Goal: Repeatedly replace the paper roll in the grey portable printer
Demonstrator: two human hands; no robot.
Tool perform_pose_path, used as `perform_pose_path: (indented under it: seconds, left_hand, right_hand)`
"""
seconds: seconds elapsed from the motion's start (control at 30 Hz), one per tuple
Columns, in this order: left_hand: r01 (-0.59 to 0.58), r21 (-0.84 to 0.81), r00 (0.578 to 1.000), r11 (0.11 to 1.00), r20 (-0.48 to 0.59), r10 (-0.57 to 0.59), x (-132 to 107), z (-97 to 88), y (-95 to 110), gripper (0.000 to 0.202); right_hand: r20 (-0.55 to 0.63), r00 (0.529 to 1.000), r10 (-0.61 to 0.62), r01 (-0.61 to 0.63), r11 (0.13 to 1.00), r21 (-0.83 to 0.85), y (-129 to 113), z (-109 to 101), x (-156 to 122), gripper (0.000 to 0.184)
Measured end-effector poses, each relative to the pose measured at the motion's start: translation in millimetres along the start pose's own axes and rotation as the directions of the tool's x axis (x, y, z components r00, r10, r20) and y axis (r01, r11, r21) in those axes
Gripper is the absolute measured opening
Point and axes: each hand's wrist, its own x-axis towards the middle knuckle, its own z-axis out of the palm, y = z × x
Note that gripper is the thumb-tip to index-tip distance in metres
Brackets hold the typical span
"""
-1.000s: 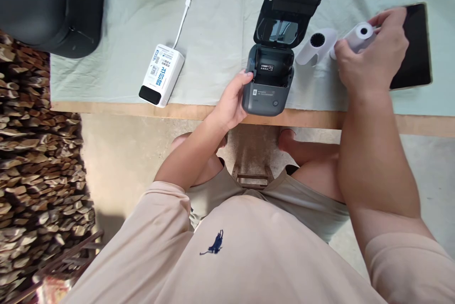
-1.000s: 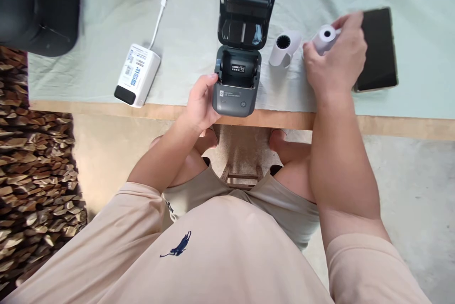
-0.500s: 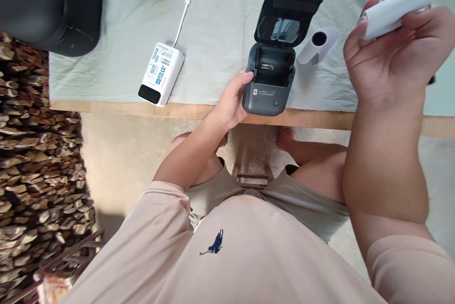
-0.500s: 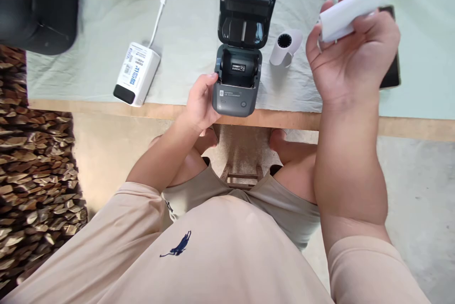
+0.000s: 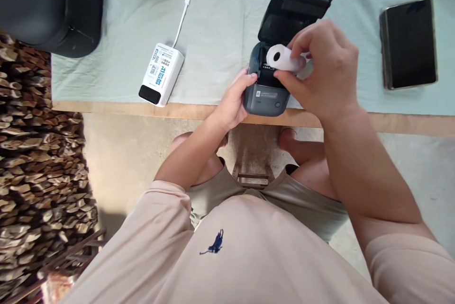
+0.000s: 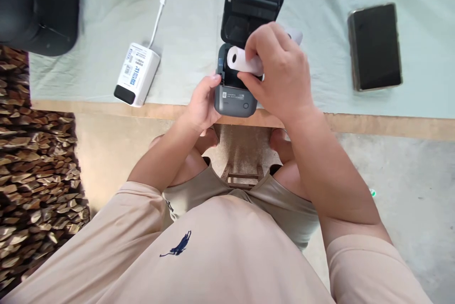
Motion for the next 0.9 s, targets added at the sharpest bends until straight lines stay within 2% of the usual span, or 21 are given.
perform_pose_path:
  seconds: [0.2,0.37,0.53,0.63,0.77,0.83,0.9]
  left_hand:
    - [-0.015,0.042,0.999,0.999,0.04,0.013,-2.5,1.2,-0.5,0.013]
    - [-0.027,0.006,0.997,1.0,0.072,0.026,-3.2,1.2,1.0,0.007]
    - [0.018,0.008,1.0,1.0,0.017,-0.018,-3.1,2.9,1.8,0.005]
    - [0.02,-0.003,1.0,1.0,-0.013,-0.02,-3.1,5.3,1.9,0.005]
    - [0.032,-0.008,0.999,0.999,-0.04,-0.032,-1.8,6.1,2.2,0.016]
    - [0.03,-0.009,0.998,0.999,-0.057,-0.031,-0.5,5.1,2.3,0.024]
    - [0.033,-0.017,0.998,0.999,-0.053,-0.034,0.6,3.7,2.7,0.029]
  right_hand:
    - [0.209,0.963,0.167,-0.121,0.969,-0.217,-15.7,-2.4,8.5,0.026]
    - [0.31,0.925,0.221,-0.144,0.957,-0.253,-20.4,-1.3,10.0,0.019]
    - [0.375,0.898,0.23,-0.109,0.942,-0.317,-13.3,-3.4,10.3,0.032]
    - [0.327,0.922,0.21,-0.099,0.941,-0.325,-12.7,-2.3,9.1,0.029]
    - [0.147,0.972,0.185,-0.135,0.945,-0.296,-16.6,2.9,5.8,0.016]
    - [0.085,0.985,0.151,-0.124,0.957,-0.263,-18.2,5.3,4.0,0.018]
    - [0.07,0.99,0.12,-0.103,0.971,-0.214,-19.2,6.8,1.8,0.019]
